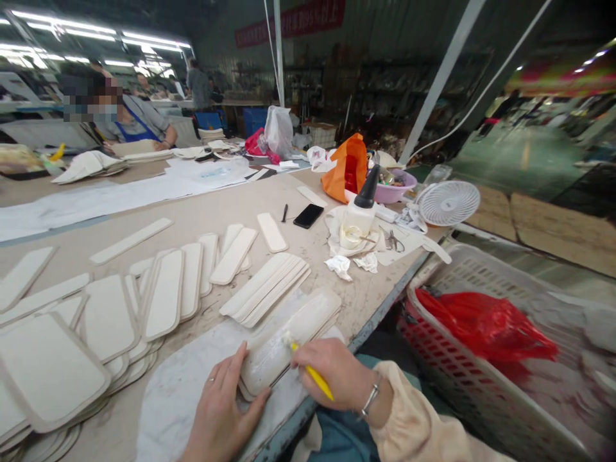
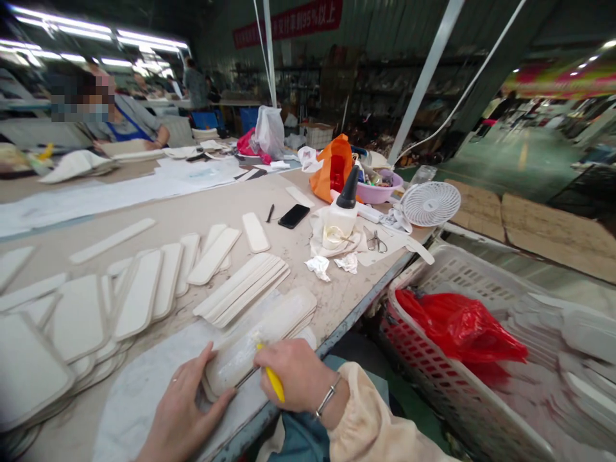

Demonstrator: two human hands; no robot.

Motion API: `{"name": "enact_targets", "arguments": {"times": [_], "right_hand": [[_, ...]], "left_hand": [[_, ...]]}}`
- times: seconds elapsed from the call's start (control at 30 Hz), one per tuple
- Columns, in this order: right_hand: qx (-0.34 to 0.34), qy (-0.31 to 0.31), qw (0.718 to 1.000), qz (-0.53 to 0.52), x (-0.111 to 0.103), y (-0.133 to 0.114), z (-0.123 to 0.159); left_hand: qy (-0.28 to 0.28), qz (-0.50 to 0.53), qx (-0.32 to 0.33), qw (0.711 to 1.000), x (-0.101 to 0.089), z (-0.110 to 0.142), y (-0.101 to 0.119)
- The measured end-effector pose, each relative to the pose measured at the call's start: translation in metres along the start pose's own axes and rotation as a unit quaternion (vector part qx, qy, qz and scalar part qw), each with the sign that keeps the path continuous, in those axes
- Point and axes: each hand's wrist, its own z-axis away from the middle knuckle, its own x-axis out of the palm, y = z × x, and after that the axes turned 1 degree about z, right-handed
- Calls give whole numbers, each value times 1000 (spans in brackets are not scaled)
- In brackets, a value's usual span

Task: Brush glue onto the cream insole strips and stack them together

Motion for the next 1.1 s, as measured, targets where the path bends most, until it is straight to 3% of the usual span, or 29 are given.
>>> {"name": "enact_targets", "arguments": {"times": [0.07,0.13,0.2,0.27,0.47,0.57,0.63,0.7,0.9,1.1], "right_hand": [[-2,46,993,-105,1,-2,-1],[41,134,974,-178,-2,7,-1],[96,221,949,-201,-5,21,0],[135,268,934,-195,-6,33,3],[106,230,931,-265,-3,34,10],[163,298,884,-321,-3,35,7],[209,343,841,-363,-2,39,5],[226,363,816,-389,-1,43,3],[214,364,819,-388,-2,44,4],[200,383,812,-392,-4,44,3]], "left_hand": [[-3,-4,0,1000,-1,0,0],[-8,-9,-1,1000,-3,0,1],[-15,-15,-6,1000,-4,1,3],[-22,-16,-12,1000,-5,2,4],[-11,18,-30,999,-11,5,6],[10,28,-44,999,-21,-5,-7],[37,-23,-39,998,-29,-20,-22],[47,-102,-21,993,-36,-42,-40],[-59,-165,37,984,-45,-97,-77],[-118,-177,60,975,-45,-111,-88]]}}
